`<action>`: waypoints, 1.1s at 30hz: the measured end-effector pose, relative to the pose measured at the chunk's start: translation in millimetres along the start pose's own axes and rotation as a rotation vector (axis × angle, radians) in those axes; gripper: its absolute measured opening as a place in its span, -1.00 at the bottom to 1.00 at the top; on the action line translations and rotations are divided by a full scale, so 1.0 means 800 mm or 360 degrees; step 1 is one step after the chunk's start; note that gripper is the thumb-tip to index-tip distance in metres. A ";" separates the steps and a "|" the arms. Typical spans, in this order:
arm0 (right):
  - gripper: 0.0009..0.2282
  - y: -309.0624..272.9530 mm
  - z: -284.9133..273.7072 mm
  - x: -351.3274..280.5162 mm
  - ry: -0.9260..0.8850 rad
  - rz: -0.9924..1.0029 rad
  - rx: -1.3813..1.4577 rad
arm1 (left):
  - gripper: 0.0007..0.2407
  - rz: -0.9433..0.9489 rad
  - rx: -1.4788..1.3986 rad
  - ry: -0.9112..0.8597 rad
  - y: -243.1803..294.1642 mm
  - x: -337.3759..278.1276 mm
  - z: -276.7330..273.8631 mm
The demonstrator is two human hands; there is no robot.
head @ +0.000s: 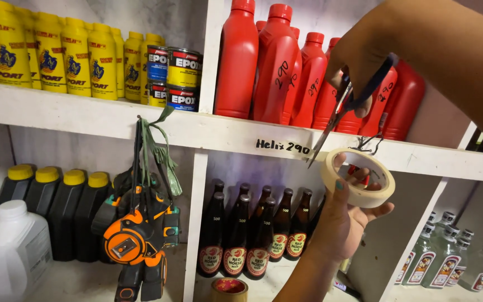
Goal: The recorder is writing prices and names on tape and sticking them to the shelves of a small grocery or convenience store.
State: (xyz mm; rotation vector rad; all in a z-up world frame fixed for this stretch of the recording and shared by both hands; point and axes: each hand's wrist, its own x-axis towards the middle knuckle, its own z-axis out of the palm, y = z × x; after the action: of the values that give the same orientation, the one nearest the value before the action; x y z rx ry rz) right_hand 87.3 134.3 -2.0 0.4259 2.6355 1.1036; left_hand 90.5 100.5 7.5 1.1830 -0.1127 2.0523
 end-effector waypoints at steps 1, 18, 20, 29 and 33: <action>-0.46 -0.001 0.002 0.001 -0.0003 0.0003 -0.0009 | -0.28 -0.0001 -0.0006 0.0003 0.000 -0.001 0.000; -0.49 0.016 -0.045 -0.019 0.0006 0.0105 -0.0117 | -0.26 0.0013 -0.0028 -0.0009 -0.006 0.001 -0.012; -0.50 0.030 -0.069 -0.029 0.0005 0.0116 -0.0128 | -0.26 0.0014 -0.0030 -0.0014 -0.004 0.000 -0.011; -0.52 0.190 -0.084 -0.031 0.0001 0.0176 -0.0176 | -0.35 -0.0078 -0.0031 -0.0020 -0.030 0.003 -0.031; -0.52 0.276 -0.116 -0.055 -0.0002 0.0200 -0.0181 | -0.41 -0.0181 0.0322 -0.0080 -0.056 -0.026 -0.059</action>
State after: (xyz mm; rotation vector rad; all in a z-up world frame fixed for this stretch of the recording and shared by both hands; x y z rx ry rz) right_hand 134.3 205.9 225.6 0.5750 2.5588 1.2831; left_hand 92.1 140.7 -47.9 1.3327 0.1386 1.9695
